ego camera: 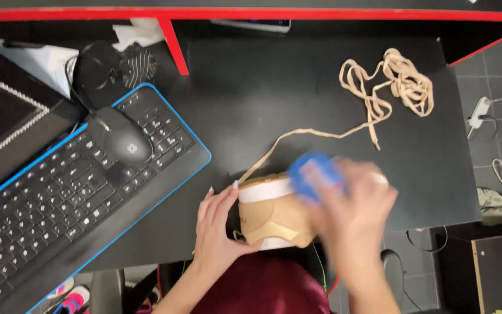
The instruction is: The person scrubs a beige sneaker with a blue brush, focusing on the upper, sides, and sole. They rotate the shoe to access different areas and then place the brush on the desk.
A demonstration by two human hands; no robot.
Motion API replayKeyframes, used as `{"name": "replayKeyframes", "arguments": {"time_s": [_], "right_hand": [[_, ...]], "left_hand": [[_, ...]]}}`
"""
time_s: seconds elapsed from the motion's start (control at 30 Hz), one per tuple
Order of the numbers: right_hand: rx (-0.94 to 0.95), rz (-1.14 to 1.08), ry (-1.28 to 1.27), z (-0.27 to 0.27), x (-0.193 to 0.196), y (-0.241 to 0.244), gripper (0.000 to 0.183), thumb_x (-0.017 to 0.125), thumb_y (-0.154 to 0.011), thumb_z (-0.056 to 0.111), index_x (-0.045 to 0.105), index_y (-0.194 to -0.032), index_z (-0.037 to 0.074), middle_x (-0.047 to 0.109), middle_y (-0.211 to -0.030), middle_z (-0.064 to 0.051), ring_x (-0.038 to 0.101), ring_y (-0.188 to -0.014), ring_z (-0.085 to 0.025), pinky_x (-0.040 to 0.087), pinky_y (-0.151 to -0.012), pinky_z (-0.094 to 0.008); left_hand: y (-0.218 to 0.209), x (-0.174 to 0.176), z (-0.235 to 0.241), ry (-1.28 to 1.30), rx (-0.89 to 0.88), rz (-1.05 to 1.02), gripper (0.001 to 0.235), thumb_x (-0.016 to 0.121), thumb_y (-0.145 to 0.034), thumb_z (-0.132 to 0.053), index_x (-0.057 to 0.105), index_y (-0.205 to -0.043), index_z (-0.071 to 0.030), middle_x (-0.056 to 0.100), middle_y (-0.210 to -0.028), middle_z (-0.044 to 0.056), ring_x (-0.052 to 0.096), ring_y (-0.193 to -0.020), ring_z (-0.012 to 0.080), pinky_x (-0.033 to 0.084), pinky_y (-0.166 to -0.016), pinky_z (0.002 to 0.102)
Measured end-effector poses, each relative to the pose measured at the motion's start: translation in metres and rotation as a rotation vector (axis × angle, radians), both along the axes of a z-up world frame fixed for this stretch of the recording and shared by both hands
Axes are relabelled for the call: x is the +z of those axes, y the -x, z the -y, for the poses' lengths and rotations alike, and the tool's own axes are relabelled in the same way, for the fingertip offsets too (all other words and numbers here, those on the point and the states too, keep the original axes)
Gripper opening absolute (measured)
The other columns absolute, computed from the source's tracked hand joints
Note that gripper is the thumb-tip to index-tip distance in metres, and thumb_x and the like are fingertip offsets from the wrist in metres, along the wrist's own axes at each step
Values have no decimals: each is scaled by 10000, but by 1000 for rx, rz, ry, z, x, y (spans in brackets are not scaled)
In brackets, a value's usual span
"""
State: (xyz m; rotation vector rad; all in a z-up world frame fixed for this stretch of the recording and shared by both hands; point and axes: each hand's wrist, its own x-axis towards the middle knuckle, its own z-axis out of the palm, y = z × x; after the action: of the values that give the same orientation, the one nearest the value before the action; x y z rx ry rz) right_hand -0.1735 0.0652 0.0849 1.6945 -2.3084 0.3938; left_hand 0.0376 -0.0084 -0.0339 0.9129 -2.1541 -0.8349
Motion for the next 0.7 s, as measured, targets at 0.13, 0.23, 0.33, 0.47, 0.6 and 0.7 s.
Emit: {"name": "replayKeyframes", "arguments": {"time_s": [0.13,0.23,0.33,0.47,0.6,0.7], "right_hand": [[322,-102,-130,-3,-19,-65,501,805,-749,592,630,-1211,508,648,-1187,65,645,-1080,-250,461,-701,-425],[452,-12,-6,1,-25,-68,342,758,-935,571,621,-1227,455,603,-1262,40,592,-1101,-249,384,-680,-387],[447,20,-21,12,-22,-61,385,783,-940,563,634,-1272,437,594,-1301,35,572,-1172,-266,405,-726,-408],[446,37,38,34,-19,-55,444,881,-911,493,646,-1272,387,588,-1383,18,563,-1212,-280,390,-732,-424],[464,44,35,42,-14,-42,486,915,-901,512,633,-1282,404,554,-1374,17,541,-1252,-290,406,-809,-458],[481,45,-44,33,1,-24,463,873,-906,487,622,-1288,409,541,-1379,27,521,-1296,-297,423,-835,-476]], "left_hand": [[-5,0,-1,-137,-3,52,849,756,-754,-374,479,-1501,-81,559,-1519,107,515,-1357,324,312,-1257,527],[-6,-7,0,-140,16,58,557,570,-991,-316,501,-1496,-91,563,-1520,93,506,-1385,296,306,-1266,492],[-3,-7,-4,-63,34,65,703,754,-890,-399,532,-1453,-41,592,-1476,124,567,-1328,294,337,-1252,505],[6,15,7,-117,1,108,988,928,-553,-435,558,-1398,-80,696,-1330,50,654,-1198,237,266,-1262,486],[0,-6,-8,-129,94,120,1092,1000,-524,-433,505,-1398,-3,652,-1374,121,463,-1447,395,381,-1201,480],[0,4,-8,-227,110,136,1267,1015,-493,-428,389,-1513,-11,593,-1405,82,405,-1477,460,438,-1145,528]]}}
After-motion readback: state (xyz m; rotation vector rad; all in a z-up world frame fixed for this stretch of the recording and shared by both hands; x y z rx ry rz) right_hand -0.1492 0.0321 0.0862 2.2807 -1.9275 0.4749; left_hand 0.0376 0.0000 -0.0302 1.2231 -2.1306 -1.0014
